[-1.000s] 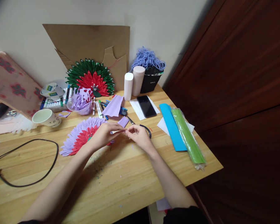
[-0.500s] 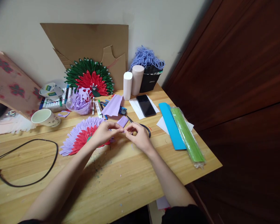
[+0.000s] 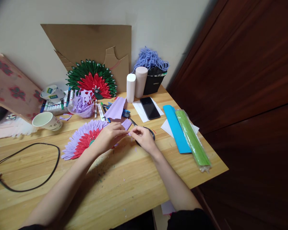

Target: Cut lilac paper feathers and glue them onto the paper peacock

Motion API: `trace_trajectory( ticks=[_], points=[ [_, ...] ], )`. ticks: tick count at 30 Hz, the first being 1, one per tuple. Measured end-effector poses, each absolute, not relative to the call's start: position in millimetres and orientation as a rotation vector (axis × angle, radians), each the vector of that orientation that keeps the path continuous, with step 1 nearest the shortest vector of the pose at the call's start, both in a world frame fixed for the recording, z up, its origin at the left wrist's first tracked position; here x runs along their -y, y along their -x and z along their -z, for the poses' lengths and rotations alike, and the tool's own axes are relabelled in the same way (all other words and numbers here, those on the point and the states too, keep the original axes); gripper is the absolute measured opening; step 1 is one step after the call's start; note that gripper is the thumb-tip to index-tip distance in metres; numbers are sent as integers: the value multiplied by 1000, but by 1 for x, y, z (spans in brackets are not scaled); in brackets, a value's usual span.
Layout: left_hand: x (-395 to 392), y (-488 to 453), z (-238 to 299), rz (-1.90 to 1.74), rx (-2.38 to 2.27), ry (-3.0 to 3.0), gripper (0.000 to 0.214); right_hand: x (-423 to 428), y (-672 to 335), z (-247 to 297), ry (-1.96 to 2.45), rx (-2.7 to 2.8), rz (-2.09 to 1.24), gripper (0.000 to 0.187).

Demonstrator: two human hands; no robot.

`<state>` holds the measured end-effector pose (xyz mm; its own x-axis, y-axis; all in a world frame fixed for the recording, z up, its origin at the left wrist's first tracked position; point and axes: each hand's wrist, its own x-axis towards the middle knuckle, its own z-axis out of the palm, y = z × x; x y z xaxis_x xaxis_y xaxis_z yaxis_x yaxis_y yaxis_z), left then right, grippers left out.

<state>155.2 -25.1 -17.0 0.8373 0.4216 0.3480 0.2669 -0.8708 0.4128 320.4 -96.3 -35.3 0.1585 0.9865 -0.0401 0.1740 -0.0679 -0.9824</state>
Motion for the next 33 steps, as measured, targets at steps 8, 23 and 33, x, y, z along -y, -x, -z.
trace_trajectory(
  ticks=[8, 23, 33],
  points=[
    [27, -155, 11, -582, -518, -2746, 21, 102, -319, 32, 1461, 1468, -656, 5],
    [33, -160, 9, -642, -669, -2698, 12, 104, -318, 33, 1440, 1612, -427, 5],
    [21, -148, 1, -774, -776, -2352, 13, 101, -323, 36, 1443, 1283, -735, 3]
  ],
)
